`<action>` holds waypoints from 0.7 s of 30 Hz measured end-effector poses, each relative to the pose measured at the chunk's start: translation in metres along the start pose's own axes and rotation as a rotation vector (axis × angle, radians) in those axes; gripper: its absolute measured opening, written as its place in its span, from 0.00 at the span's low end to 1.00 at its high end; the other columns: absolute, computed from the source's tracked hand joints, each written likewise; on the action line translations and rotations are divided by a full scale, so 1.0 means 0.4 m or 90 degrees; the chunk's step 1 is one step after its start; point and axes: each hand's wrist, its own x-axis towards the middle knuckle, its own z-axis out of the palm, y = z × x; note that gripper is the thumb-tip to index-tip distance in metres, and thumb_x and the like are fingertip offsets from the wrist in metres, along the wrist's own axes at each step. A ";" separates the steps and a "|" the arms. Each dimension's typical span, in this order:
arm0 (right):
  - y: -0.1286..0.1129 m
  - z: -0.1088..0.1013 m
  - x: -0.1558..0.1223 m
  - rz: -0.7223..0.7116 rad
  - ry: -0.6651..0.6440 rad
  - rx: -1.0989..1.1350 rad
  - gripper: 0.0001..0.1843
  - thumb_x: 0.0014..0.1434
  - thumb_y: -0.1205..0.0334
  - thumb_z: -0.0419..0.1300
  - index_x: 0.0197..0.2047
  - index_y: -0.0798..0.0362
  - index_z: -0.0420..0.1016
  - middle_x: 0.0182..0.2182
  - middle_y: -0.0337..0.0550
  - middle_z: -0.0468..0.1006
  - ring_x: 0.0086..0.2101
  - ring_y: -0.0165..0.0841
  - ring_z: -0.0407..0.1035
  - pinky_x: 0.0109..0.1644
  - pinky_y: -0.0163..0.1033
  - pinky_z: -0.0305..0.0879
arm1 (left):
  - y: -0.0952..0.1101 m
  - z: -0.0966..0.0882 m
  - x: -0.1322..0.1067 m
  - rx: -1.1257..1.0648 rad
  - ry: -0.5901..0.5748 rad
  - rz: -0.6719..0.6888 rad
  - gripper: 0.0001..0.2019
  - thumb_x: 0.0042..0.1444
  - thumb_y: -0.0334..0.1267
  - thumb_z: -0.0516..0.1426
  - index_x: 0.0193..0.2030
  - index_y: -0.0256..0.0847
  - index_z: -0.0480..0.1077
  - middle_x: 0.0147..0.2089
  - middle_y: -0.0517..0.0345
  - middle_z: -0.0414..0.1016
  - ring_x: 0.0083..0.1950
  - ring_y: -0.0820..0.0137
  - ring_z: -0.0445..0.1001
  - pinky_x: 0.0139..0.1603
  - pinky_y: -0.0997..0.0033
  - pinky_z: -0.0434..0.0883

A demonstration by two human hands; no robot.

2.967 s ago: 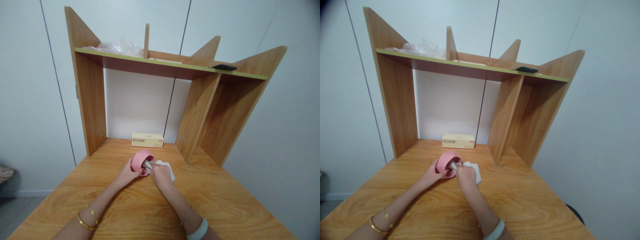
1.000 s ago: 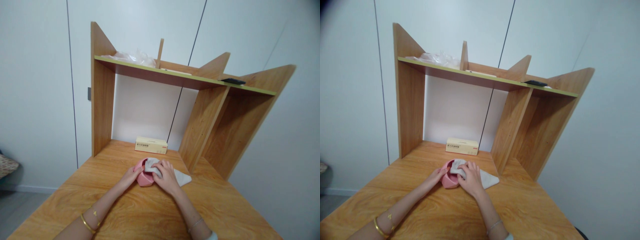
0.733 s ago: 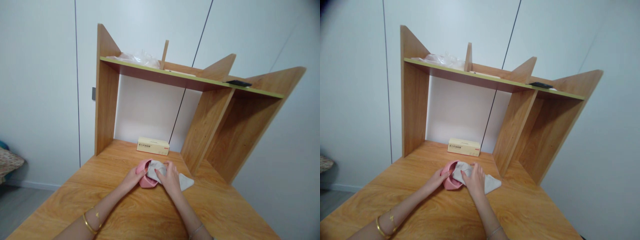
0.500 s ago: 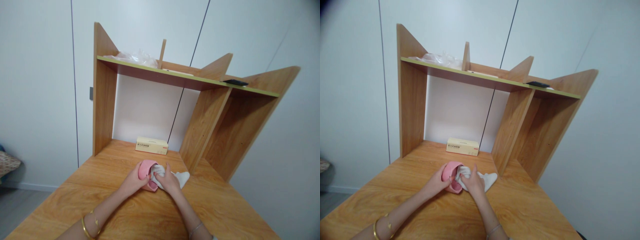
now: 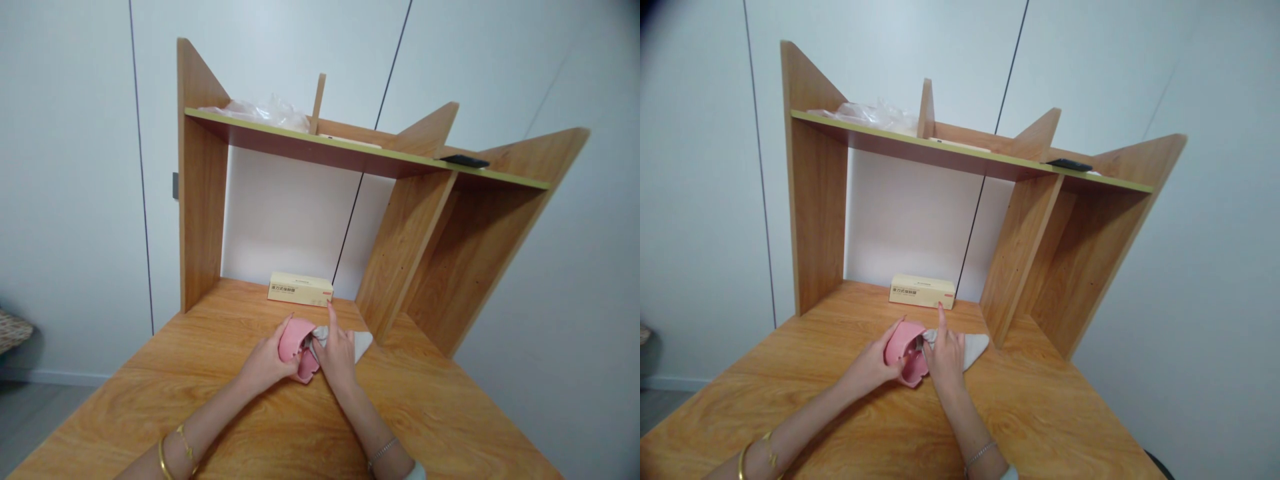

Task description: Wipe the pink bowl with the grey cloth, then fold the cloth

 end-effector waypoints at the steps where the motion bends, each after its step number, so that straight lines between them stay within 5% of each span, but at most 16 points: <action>1: 0.003 0.003 0.002 0.023 -0.020 0.003 0.37 0.56 0.58 0.52 0.64 0.59 0.40 0.32 0.47 0.78 0.36 0.39 0.71 0.42 0.41 0.55 | 0.001 0.000 0.000 -0.002 0.002 -0.005 0.37 0.42 0.40 0.57 0.62 0.36 0.54 0.41 0.50 0.76 0.38 0.63 0.73 0.40 0.70 0.67; 5: 0.017 0.021 0.010 0.165 -0.154 0.024 0.39 0.53 0.51 0.53 0.62 0.63 0.47 0.37 0.55 0.77 0.37 0.42 0.71 0.37 0.39 0.59 | -0.005 0.005 0.000 -0.040 0.026 -0.015 0.38 0.41 0.39 0.57 0.62 0.34 0.54 0.42 0.49 0.75 0.38 0.63 0.72 0.41 0.70 0.67; 8: 0.022 0.023 0.011 0.182 -0.185 0.058 0.38 0.52 0.52 0.54 0.61 0.61 0.49 0.40 0.55 0.76 0.40 0.41 0.71 0.35 0.37 0.60 | -0.010 0.008 0.000 -0.061 0.019 -0.013 0.39 0.40 0.38 0.57 0.62 0.36 0.53 0.39 0.52 0.76 0.35 0.66 0.72 0.38 0.72 0.67; 14: 0.002 -0.010 -0.002 0.048 -0.036 -0.065 0.37 0.53 0.59 0.53 0.64 0.57 0.45 0.27 0.45 0.77 0.30 0.39 0.70 0.40 0.40 0.55 | 0.002 -0.003 -0.004 -0.006 -0.009 -0.005 0.38 0.40 0.39 0.57 0.62 0.37 0.54 0.36 0.54 0.76 0.30 0.67 0.71 0.33 0.74 0.67; 21: -0.004 -0.027 -0.007 -0.067 0.032 -0.086 0.38 0.52 0.59 0.54 0.64 0.57 0.44 0.31 0.47 0.75 0.33 0.39 0.67 0.39 0.40 0.52 | 0.021 -0.025 -0.009 0.073 -0.023 0.052 0.37 0.42 0.42 0.57 0.62 0.41 0.55 0.31 0.55 0.76 0.27 0.66 0.71 0.31 0.72 0.67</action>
